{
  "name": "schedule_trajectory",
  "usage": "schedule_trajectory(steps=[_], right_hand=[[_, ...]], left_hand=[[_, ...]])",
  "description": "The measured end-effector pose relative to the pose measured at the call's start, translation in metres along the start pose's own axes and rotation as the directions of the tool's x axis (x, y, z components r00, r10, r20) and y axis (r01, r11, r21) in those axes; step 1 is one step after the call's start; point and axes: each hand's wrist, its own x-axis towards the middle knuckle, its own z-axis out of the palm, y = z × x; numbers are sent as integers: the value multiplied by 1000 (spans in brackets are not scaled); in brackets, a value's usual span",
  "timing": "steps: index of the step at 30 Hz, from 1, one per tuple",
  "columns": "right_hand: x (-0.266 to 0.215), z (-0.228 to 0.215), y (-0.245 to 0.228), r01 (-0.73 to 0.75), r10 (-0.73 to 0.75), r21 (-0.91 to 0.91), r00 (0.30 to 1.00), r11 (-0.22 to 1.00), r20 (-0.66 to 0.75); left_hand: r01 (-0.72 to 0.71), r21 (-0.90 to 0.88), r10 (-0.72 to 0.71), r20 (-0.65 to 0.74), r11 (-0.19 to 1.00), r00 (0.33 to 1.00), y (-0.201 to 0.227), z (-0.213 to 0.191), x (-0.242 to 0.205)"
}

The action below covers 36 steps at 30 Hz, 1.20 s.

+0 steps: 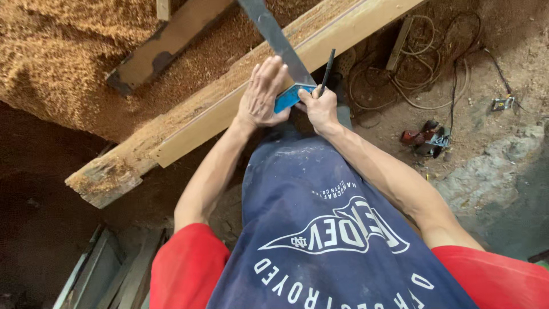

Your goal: The person uses a combination square and a pencil to mark lines on a wooden plank. They then use a tape measure to measure the length of the plank and mark additional points. The person repeats the process of aligning the square and drawing lines along the wood.

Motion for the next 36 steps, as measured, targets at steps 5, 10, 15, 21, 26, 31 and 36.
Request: schedule_trajectory(steps=[5, 10, 15, 21, 26, 31, 36], right_hand=[[-4, 1, 0, -27, 26, 35, 999, 999, 27], [-9, 2, 9, -52, 50, 36, 998, 998, 43], [-7, -4, 5, -64, 66, -51, 996, 997, 54], [-12, -1, -6, -59, 67, -113, 995, 992, 70], [-9, -23, -23, 63, -73, -168, 996, 984, -53], [-1, -63, -27, 377, -379, -167, 925, 911, 19], [-14, -51, -56, 521, -484, -321, 854, 791, 191]], left_hand=[[-165, 178, 98, 334, 970, 938, -10, 4, -5], [-202, 243, 147, 226, 949, 963, -13, 17, -14], [-192, 231, 154, 175, 954, 972, -18, 23, -16], [-175, 235, 138, 166, 956, 976, -18, 26, -18], [-154, 208, 118, 174, 966, 978, -17, 25, -17], [-159, 197, 130, 151, 967, 980, -18, 25, -16], [-166, 202, 143, 124, 965, 982, -18, 27, -17]])
